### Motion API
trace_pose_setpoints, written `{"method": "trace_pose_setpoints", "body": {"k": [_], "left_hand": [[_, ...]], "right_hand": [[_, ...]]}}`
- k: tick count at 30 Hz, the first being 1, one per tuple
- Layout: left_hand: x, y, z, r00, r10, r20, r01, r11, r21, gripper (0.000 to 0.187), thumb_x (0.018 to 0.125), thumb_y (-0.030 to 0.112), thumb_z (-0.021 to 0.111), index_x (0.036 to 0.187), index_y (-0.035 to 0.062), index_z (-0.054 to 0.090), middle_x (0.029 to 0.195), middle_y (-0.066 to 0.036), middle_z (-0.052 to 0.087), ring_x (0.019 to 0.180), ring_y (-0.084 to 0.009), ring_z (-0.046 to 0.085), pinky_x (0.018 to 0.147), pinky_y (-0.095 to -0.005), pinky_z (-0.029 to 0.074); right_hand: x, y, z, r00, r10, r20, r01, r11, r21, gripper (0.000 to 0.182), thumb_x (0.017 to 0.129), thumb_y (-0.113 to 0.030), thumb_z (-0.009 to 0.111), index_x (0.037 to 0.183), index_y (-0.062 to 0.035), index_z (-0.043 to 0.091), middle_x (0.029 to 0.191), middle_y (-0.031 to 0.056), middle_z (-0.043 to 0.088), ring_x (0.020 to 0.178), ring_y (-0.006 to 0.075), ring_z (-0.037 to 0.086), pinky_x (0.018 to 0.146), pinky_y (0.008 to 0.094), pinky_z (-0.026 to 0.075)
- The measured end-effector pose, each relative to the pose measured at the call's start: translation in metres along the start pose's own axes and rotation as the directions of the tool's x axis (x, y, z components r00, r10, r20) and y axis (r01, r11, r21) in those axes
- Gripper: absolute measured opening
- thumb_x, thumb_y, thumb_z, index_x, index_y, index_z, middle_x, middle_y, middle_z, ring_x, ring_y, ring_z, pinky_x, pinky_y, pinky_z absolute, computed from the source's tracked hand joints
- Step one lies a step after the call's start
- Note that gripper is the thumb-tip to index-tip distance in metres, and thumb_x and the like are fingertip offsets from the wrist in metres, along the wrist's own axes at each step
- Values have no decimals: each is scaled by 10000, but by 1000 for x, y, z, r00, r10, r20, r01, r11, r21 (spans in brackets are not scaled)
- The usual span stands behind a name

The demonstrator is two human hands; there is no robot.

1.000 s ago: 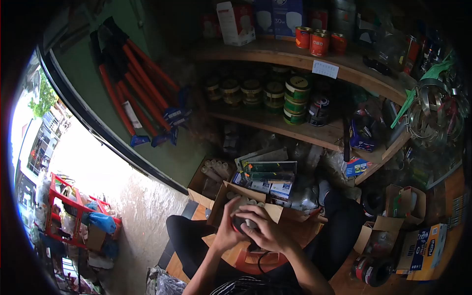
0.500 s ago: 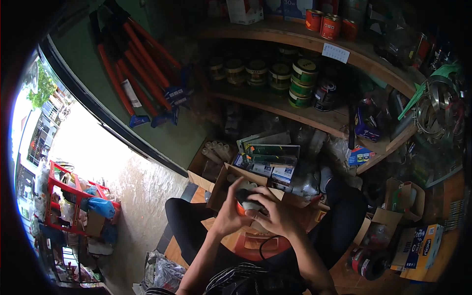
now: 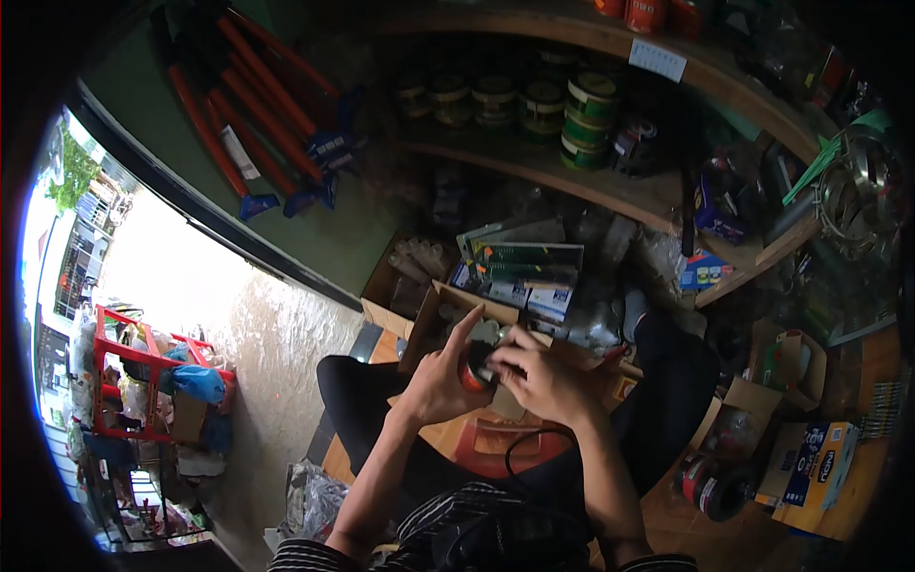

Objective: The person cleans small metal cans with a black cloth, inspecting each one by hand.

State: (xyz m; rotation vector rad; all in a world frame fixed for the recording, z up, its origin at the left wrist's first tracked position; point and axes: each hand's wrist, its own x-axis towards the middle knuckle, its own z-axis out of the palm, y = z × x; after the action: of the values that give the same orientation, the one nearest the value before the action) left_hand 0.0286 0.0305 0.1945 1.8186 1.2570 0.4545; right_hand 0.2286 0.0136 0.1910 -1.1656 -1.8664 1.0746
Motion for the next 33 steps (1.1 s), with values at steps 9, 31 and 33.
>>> {"method": "trace_pose_setpoints", "body": {"k": [9,31,33], "left_hand": [[5,7,4,996,87,-24,-88,996,-11,1066,700,139,798,1572,137,184,1080,-248,688,1020,-451,672,867,-466,555],[-9,-13,17,996,61,67,-52,989,-140,1054,647,129,868,1538,103,306,1165,-189,692,1059,-376,689,929,-422,557],[-10,-9,14,997,58,51,-52,993,-105,1016,660,137,862,1528,92,335,1098,-181,704,1026,-352,701,901,-408,567]], "right_hand": [[-7,1,8,988,27,-151,-4,988,152,335,916,-222,717,1185,-46,622,1076,115,635,992,270,665,846,379,532],[-12,5,16,993,-118,-33,114,988,-100,191,855,-140,669,1001,-22,705,979,81,635,863,269,665,793,384,539],[-11,3,9,994,-98,53,98,995,-7,178,865,-148,665,988,-26,707,973,82,643,857,259,668,784,371,535]]}}
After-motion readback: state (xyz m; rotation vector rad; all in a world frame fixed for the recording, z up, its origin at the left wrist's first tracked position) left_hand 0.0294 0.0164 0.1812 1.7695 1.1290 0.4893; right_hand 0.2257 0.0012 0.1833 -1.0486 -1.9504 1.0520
